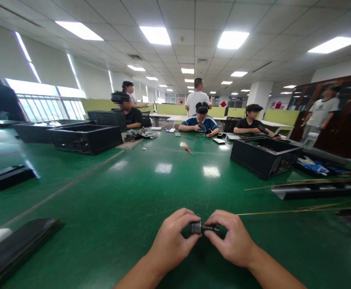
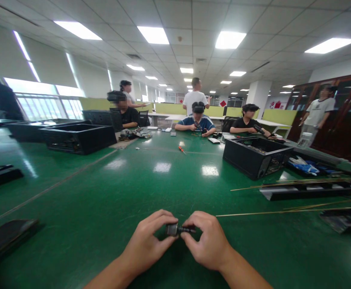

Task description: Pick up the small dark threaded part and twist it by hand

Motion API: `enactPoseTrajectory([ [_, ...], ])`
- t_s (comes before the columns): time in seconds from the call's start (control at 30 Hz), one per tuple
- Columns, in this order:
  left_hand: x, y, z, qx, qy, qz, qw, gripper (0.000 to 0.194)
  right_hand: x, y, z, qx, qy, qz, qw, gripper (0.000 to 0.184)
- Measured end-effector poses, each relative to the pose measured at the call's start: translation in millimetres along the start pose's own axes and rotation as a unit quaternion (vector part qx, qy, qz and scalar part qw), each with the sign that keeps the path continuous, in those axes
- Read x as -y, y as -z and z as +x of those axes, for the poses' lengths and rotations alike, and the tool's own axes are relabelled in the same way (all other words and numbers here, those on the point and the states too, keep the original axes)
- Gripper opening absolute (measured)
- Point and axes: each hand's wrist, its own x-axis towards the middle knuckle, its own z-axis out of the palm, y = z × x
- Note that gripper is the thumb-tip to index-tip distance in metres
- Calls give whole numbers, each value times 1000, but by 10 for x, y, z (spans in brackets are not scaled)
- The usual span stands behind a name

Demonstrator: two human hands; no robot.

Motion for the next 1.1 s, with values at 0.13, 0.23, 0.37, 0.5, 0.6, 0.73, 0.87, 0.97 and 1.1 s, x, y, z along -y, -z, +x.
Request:
enactPoseTrajectory([
  [0.13, 6, 9, -3, -2, -1, 2, 1000, 28, 2, 6, 3, -2, -3, -1, 1000, 3],
  [0.23, 0, 21, -3, -5, 1, 6, 1000, 28, -6, 9, 5, -3, -6, -6, 1000, 4],
  [0.37, -5, 29, 4, -7, -4, 3, 1000, 29, -2, 16, 1, 1, -6, -9, 1000, 5],
  [0.5, -5, 32, 11, -8, -7, 2, 1000, 30, 22, 31, 6, 3, -6, -9, 1000, 4],
  [0.6, -1, 35, 11, -7, -5, 5, 1000, 30, 29, 33, 15, -2, -3, -9, 1000, 3],
  [0.73, 11, 36, 5, -5, -3, 8, 1000, 31, 1, 14, 12, -9, -1, -7, 1000, 4],
  [0.87, 16, 36, 1, -8, -10, 8, 1000, 32, -21, 10, 0, -12, 1, -5, 1000, 5],
  [0.97, 9, 42, 0, -8, -9, 8, 1000, 31, -16, 26, -3, -11, -2, -1, 1000, 5],
  [1.1, 5, 54, 3, -13, -11, 10, 1000, 31, -12, 43, 1, -8, -5, 1, 1000, 4],
])
